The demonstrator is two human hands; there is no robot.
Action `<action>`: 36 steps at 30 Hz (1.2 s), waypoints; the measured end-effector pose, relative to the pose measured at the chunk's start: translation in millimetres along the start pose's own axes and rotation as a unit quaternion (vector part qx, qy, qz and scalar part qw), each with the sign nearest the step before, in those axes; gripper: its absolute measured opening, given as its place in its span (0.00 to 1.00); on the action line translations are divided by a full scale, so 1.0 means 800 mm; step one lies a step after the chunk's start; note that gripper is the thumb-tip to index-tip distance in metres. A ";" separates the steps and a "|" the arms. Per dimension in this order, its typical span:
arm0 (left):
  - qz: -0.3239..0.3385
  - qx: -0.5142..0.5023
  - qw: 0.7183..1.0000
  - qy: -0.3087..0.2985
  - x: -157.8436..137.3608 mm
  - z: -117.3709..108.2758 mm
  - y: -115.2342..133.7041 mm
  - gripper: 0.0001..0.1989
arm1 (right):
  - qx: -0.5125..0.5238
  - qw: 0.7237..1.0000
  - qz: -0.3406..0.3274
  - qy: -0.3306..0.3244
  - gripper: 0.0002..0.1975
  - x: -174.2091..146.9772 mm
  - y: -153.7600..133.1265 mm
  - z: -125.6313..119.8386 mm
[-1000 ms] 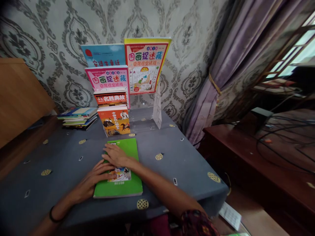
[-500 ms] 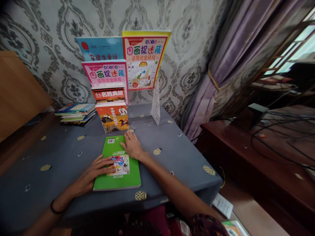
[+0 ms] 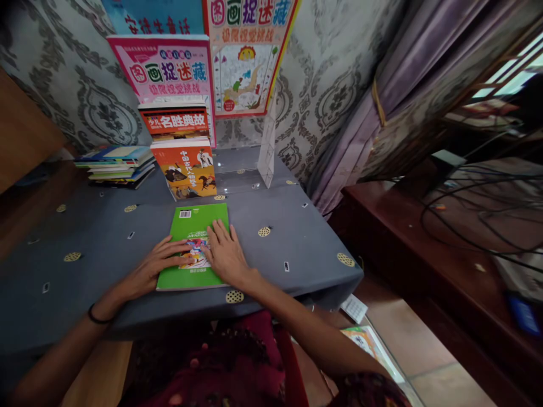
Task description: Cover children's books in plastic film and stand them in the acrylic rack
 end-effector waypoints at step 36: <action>-0.126 -0.303 0.867 0.375 0.064 -0.134 -0.030 0.17 | 0.408 0.886 -0.045 0.216 0.14 0.059 0.037 -0.097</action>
Point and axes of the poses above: each hand's wrist, its own x-axis towards the middle knuckle, its own z-axis out of the palm, y = z × x, the point moved 7 cm from there along x, towards the middle knuckle, and after that the axes turned 3 degrees about z, right-handed, at the moved point
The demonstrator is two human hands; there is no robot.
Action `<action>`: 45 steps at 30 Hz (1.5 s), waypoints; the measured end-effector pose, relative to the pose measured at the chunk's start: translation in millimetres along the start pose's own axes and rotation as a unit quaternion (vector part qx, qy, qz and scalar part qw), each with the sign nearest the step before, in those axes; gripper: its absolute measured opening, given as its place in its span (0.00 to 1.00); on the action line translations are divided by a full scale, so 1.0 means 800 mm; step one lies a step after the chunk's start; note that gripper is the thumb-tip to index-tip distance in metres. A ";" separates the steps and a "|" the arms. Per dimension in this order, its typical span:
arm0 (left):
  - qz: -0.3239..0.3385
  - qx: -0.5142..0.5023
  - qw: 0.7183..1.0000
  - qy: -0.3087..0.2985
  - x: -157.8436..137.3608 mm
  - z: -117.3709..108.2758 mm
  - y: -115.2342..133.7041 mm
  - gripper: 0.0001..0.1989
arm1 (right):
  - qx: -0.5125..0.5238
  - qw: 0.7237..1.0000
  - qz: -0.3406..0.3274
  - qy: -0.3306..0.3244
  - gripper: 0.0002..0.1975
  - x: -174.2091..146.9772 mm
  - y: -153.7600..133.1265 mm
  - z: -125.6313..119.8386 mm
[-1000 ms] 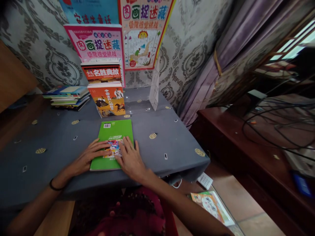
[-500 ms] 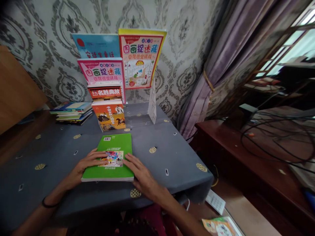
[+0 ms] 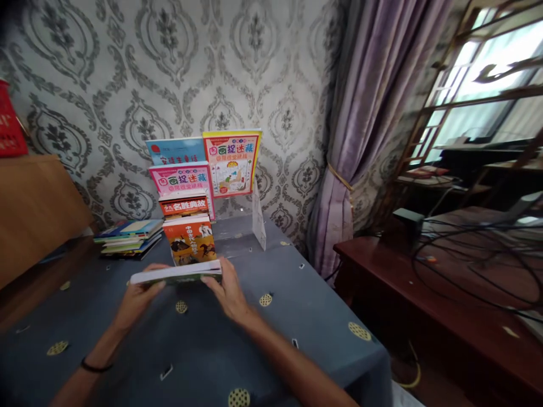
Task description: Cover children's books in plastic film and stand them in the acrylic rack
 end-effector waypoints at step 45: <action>-0.038 0.196 0.971 0.129 -0.016 -0.003 -0.089 0.30 | -0.146 0.989 0.017 -0.035 0.07 0.001 0.019 -0.018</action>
Point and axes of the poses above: each hand's wrist, its own x-axis towards the middle knuckle, its own z-axis out of the palm, y = z × x, the point moved 7 cm from there along x, towards the middle knuckle, and after that the axes turned 3 degrees about z, right-handed, at the moved point
